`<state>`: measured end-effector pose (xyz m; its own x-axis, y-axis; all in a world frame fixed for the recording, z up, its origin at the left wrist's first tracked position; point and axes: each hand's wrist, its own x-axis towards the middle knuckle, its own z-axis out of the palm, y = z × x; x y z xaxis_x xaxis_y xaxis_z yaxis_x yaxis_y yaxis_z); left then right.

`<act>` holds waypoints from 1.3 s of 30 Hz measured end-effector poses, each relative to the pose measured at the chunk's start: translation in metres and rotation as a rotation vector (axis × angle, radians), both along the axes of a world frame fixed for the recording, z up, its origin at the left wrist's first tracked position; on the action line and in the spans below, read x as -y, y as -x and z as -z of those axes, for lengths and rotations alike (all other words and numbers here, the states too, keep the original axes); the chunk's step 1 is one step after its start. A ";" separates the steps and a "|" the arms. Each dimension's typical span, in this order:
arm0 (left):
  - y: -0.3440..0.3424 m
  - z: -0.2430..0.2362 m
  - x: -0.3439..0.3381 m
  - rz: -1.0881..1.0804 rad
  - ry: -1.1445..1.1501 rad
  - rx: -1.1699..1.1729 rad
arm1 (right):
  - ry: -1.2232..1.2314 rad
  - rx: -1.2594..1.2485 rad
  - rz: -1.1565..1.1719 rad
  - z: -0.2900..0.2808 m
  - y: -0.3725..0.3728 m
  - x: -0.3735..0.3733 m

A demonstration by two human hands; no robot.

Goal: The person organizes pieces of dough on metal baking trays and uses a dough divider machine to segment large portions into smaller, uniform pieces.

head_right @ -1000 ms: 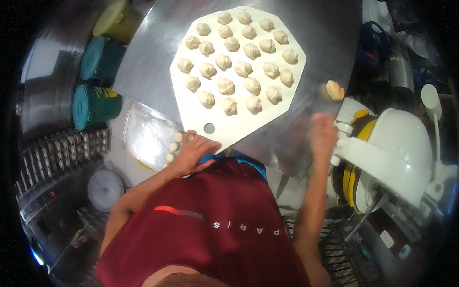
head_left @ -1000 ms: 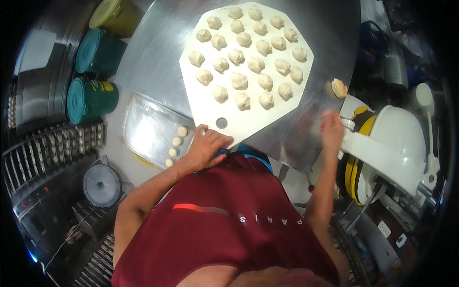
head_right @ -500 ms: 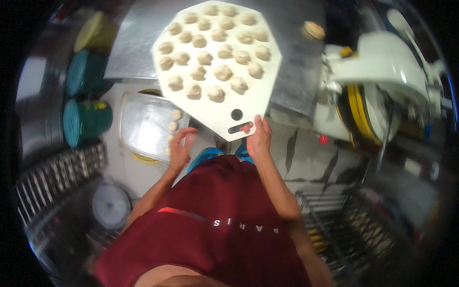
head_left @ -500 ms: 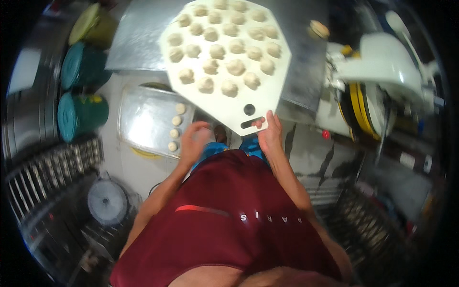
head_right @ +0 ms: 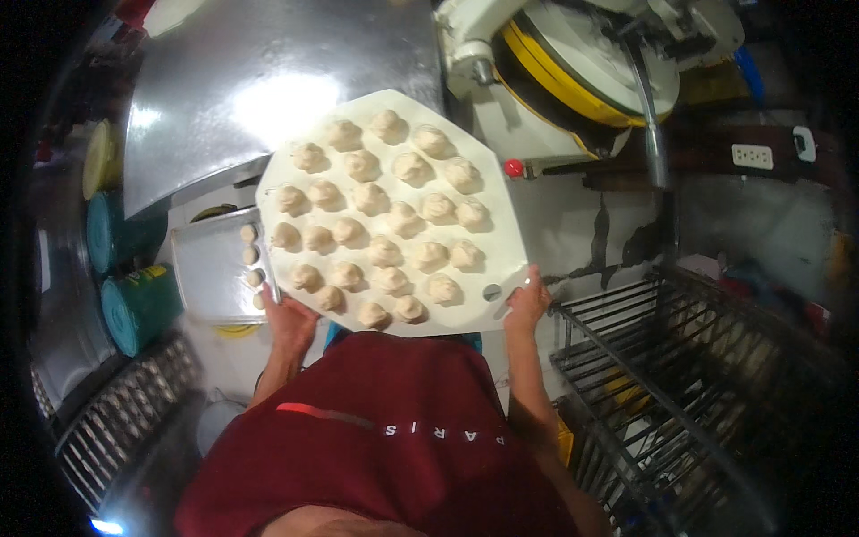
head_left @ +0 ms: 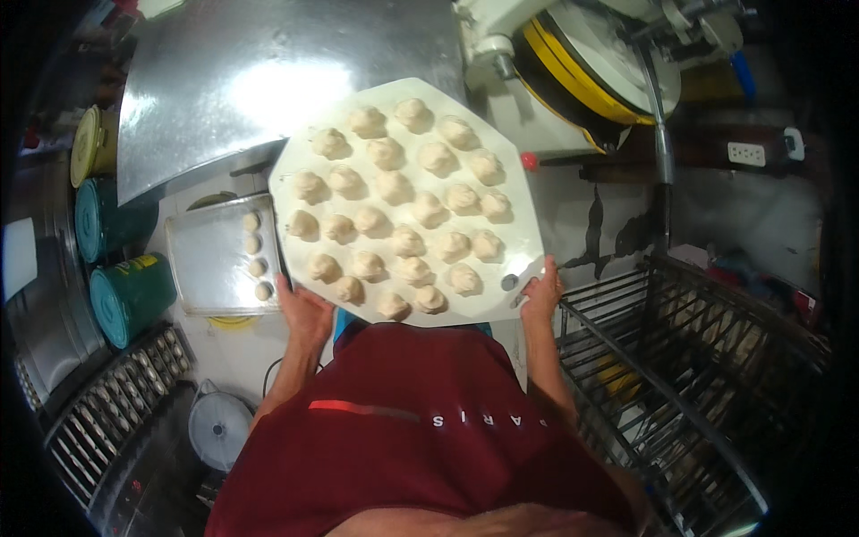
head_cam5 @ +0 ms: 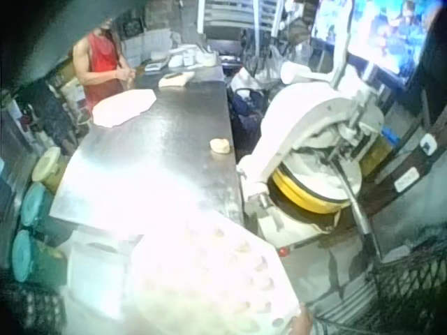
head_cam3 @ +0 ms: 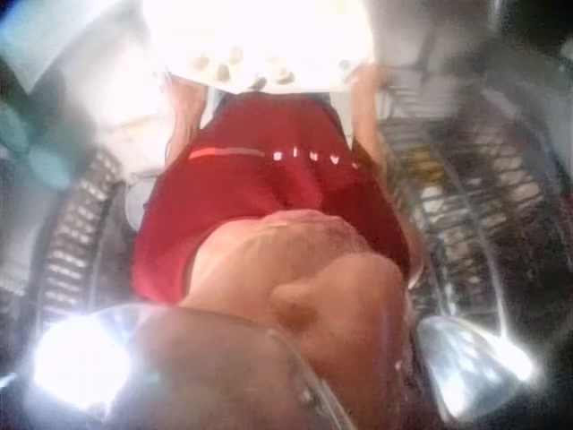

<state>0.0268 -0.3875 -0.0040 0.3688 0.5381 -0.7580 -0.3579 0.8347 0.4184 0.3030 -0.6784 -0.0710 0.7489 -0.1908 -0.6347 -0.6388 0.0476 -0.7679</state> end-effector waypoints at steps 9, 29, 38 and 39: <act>-0.118 0.035 0.103 0.318 -0.035 0.038 | 0.109 0.062 0.217 -0.004 -0.044 0.175; -0.419 0.093 0.037 0.619 -0.648 -0.140 | -0.320 0.080 0.117 0.010 -0.258 0.063; -0.483 0.098 -0.013 0.467 -0.708 -0.345 | -0.382 0.183 0.072 0.040 -0.326 -0.010; -0.480 0.099 -0.019 0.517 -0.740 -0.396 | -0.401 0.141 0.065 0.036 -0.322 -0.017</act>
